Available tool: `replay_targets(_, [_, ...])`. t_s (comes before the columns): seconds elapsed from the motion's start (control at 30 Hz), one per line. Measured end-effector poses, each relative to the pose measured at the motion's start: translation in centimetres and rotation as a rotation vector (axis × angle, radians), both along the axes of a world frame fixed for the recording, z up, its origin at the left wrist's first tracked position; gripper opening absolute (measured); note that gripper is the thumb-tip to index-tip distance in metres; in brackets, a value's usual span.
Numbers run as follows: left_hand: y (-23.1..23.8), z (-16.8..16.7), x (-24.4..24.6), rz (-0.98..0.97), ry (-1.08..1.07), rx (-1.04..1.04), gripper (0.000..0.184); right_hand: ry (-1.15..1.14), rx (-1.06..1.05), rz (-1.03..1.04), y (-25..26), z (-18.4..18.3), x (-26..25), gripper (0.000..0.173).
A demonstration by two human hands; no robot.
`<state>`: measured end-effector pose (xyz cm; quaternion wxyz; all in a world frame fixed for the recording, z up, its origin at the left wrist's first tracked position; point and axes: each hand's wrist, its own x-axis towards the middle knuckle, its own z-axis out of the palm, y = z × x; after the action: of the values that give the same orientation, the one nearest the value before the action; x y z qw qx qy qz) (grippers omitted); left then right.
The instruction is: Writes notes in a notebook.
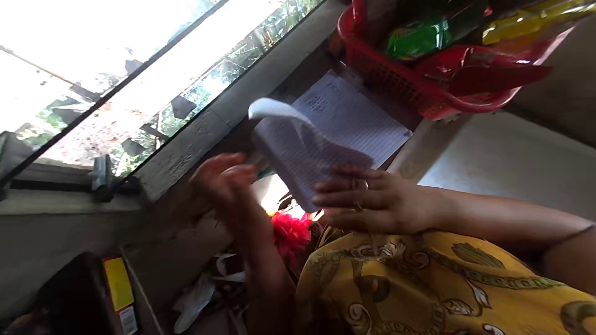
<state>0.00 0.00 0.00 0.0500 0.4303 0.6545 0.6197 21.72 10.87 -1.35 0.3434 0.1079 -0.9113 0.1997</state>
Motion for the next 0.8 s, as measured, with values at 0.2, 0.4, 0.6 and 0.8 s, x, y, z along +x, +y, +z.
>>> replay_targets(0.2, [3.0, -0.9, 2.6, -0.244, -0.137, -0.15, 0.056, 0.353, -0.15, -0.298, 0.9, 2.9, 2.0, 0.009])
replay_targets(0.4, [3.4, -3.3, 5.3, -0.405, 0.164, -0.059, 0.043, -0.13, -0.461, -0.6, 4.4, 2.2, 1.0, 0.055])
replay_targets(0.6, [5.3, -3.0, 8.9, -0.435, 0.423, -0.169, 0.041, 0.076, -0.495, -0.372, 4.7, 1.4, 3.0, 0.029])
replay_targets(0.8, [7.9, -2.0, 11.5, -0.559, 0.609, -0.338, 0.031, 0.259, -0.401, -0.315, 4.6, 1.7, 6.1, 0.024])
